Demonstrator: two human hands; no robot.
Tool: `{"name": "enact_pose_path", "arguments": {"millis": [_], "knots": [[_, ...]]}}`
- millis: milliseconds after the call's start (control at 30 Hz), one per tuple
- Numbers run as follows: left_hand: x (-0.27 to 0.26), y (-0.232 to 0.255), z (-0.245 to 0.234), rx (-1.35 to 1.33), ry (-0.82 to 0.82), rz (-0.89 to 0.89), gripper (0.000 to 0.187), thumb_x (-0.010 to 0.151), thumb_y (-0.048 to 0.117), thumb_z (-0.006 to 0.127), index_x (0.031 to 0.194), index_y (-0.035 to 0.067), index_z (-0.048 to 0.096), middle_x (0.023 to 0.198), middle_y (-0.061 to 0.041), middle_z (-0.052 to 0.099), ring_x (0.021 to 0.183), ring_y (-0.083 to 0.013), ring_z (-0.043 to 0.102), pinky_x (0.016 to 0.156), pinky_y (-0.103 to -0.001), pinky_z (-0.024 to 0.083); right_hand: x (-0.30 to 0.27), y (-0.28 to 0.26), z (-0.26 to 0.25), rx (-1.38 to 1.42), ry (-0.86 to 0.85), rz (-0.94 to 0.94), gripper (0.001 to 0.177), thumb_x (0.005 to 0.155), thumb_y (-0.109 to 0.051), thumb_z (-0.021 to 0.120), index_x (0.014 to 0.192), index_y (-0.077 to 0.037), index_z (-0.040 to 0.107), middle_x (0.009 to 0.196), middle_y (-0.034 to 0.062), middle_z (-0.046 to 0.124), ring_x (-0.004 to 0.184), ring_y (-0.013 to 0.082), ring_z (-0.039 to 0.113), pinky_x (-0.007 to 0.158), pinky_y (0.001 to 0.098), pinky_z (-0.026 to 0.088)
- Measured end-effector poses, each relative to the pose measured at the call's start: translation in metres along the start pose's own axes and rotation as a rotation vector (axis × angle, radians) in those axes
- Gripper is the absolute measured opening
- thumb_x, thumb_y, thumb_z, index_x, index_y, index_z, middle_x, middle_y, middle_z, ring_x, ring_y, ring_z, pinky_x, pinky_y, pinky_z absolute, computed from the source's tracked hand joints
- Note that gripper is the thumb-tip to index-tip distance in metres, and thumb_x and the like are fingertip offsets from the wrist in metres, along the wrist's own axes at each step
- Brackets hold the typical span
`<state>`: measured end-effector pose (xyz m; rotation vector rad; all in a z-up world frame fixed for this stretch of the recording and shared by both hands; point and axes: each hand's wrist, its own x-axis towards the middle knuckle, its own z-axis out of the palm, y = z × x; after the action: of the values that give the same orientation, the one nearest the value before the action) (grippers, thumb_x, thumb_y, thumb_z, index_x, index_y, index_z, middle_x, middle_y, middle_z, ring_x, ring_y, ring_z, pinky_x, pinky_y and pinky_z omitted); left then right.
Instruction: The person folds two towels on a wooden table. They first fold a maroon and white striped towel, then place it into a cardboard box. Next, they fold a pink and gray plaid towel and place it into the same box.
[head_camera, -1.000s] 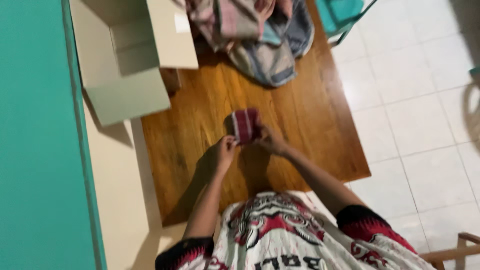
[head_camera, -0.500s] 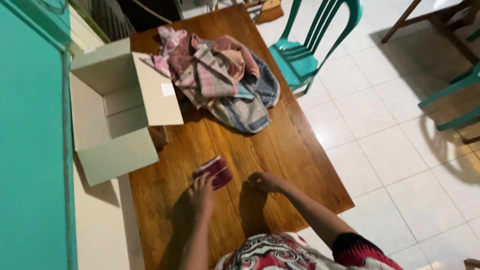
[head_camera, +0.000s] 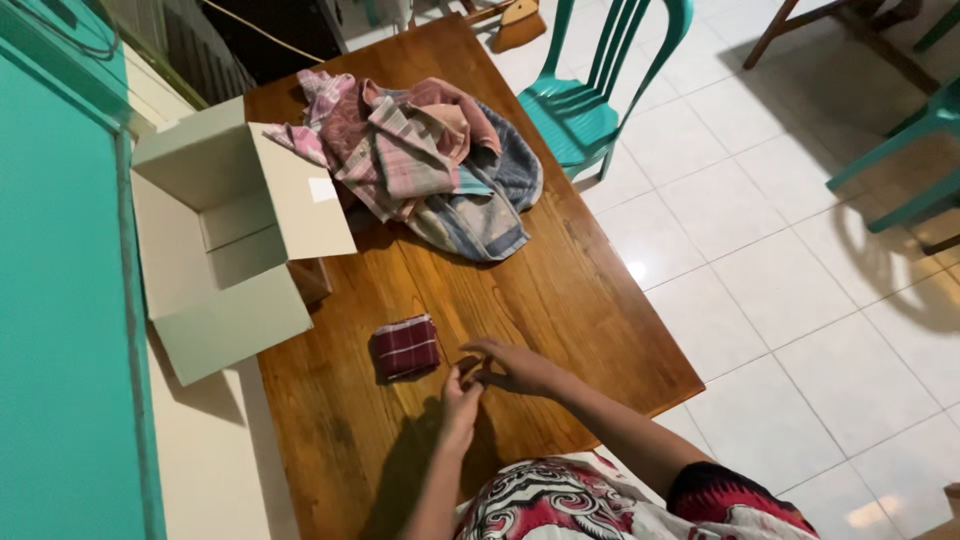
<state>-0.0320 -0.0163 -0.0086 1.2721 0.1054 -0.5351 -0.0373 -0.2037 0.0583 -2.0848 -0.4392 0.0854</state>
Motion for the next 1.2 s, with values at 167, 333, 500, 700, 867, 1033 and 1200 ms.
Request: {"name": "enact_pose_path", "arguments": {"millis": [167, 333, 500, 700, 867, 1033, 1200], "knots": [[0.008, 0.017, -0.037, 0.579, 0.143, -0.057, 0.026, 0.1, 0.018, 0.062, 0.126, 0.015, 0.064, 0.111, 0.0, 0.066, 0.092, -0.0133, 0.063, 0.079, -0.029, 0.056, -0.012, 0.009, -0.015, 0.117, -0.001, 0.237, 0.069, 0.091, -0.025, 0.074, 0.15, -0.011, 0.041, 0.139, 0.0162, 0.057, 0.097, 0.0221, 0.072, 0.082, 0.0384, 0.062], [0.021, -0.006, -0.024, 0.444, 0.02, 0.29, 0.028, 0.097, 0.02, 0.069, 0.122, 0.01, 0.064, 0.113, -0.004, 0.071, 0.102, -0.014, 0.068, 0.087, -0.029, 0.056, 0.003, 0.025, -0.013, 0.644, 0.166, 0.491, 0.089, 0.089, -0.043, 0.072, 0.158, -0.023, 0.02, 0.146, 0.0134, 0.047, 0.107, 0.0277, 0.068, 0.089, 0.0439, 0.058], [0.024, -0.01, 0.014, -0.867, -0.05, -0.291, 0.023, 0.101, 0.028, 0.068, 0.12, 0.014, 0.069, 0.112, -0.003, 0.07, 0.102, -0.016, 0.069, 0.093, -0.033, 0.059, 0.016, 0.019, -0.01, 1.81, 0.38, 0.646, 0.092, 0.083, -0.077, 0.056, 0.155, -0.027, 0.028, 0.148, 0.0176, 0.052, 0.114, 0.0314, 0.061, 0.092, 0.049, 0.054], [0.023, 0.007, 0.001, -0.844, -0.127, -0.422, 0.024, 0.1, 0.03, 0.063, 0.116, 0.014, 0.07, 0.108, -0.002, 0.073, 0.1, -0.0166, 0.07, 0.09, -0.033, 0.059, 0.013, 0.038, -0.011, 1.592, 0.238, 0.592, 0.091, 0.081, -0.082, 0.052, 0.153, -0.028, 0.038, 0.148, 0.0055, 0.053, 0.117, 0.0263, 0.061, 0.096, 0.0478, 0.049], [0.048, 0.006, -0.038, -0.617, -0.005, -0.321, 0.025, 0.098, 0.031, 0.066, 0.117, 0.014, 0.066, 0.104, -0.001, 0.073, 0.096, -0.0177, 0.071, 0.089, -0.038, 0.06, 0.035, 0.075, -0.005, 1.507, 0.231, 0.529, 0.091, 0.087, -0.087, 0.047, 0.149, -0.021, 0.049, 0.14, 0.0087, 0.06, 0.109, 0.0284, 0.062, 0.089, 0.0474, 0.048], [0.063, 0.014, -0.089, 0.558, 0.378, 0.298, 0.034, 0.096, 0.03, 0.07, 0.126, 0.015, 0.061, 0.126, -0.006, 0.061, 0.119, -0.026, 0.056, 0.099, -0.043, 0.05, 0.052, 0.112, 0.003, 1.072, 0.353, 0.714, 0.076, 0.086, -0.076, 0.044, 0.146, -0.028, 0.049, 0.128, 0.0001, 0.069, 0.103, 0.0236, 0.068, 0.086, 0.046, 0.054], [0.052, 0.05, -0.089, 1.266, 0.233, -0.065, 0.095, 0.078, 0.051, 0.091, 0.148, 0.015, 0.039, 0.158, -0.013, 0.021, 0.142, -0.0418, 0.021, 0.115, -0.067, 0.02, 0.051, 0.136, 0.028, 0.08, -0.118, 0.342, 0.047, 0.096, -0.032, 0.069, 0.139, -0.014, 0.062, 0.113, 0.0095, 0.078, 0.088, 0.0222, 0.074, 0.075, 0.0373, 0.062]]}}
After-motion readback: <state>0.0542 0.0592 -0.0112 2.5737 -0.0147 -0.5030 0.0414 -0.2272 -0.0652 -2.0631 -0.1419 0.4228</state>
